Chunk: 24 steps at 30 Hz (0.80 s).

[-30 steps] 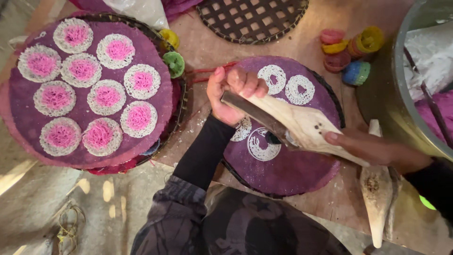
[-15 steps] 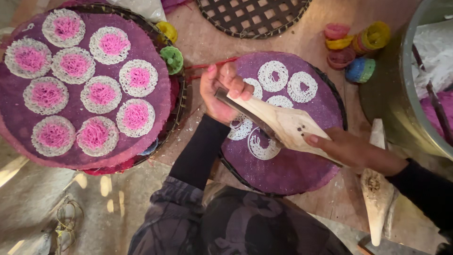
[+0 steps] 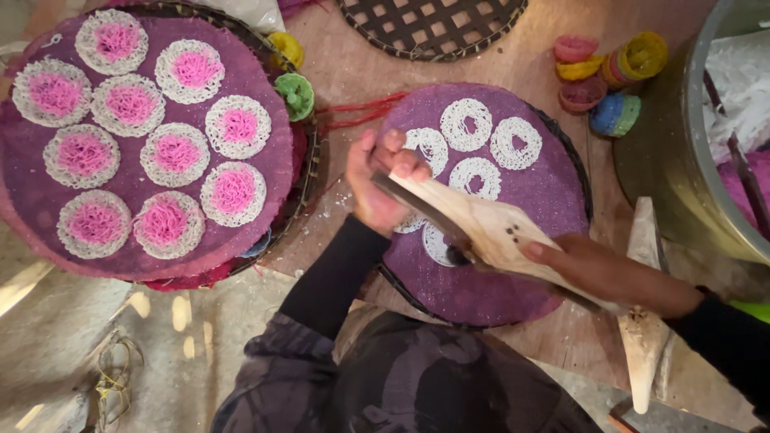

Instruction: The person applies patterns of white and pink paste onto circular purple bases using a wooden tool.

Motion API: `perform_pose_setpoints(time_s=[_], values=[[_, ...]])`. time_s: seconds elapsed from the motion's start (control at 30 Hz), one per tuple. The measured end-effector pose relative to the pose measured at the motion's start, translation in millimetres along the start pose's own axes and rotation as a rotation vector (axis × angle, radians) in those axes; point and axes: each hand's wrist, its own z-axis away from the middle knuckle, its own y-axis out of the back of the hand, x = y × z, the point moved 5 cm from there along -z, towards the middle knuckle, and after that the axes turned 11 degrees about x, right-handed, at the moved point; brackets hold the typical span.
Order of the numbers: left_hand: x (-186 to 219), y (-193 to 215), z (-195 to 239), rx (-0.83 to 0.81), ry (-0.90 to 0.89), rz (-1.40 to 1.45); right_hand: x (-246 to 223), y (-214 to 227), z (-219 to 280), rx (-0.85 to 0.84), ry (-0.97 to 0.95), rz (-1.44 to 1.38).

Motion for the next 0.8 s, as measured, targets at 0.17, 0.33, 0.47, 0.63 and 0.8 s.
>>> perform_pose_setpoints(time_s=[0.17, 0.33, 0.47, 0.63, 0.8], values=[[-15, -25, 3, -0.123, 0.183, -0.061, 38, 14, 14, 0.127, -0.011, -0.105], [-38, -56, 28, -0.802, -0.421, -1.682, 51, 19, 20, 0.205, 0.256, -0.446], [-61, -53, 36, -0.495, -0.61, -1.736, 14, 5, 9, 0.102, 0.511, -0.615], [-39, -38, 50, -0.219, -0.501, -1.339, -56, -31, -5, 0.315, 0.739, -0.327], [-16, -33, 60, -0.118, -0.557, -1.339, -84, -61, -7, 0.562, 1.056, 0.171]])
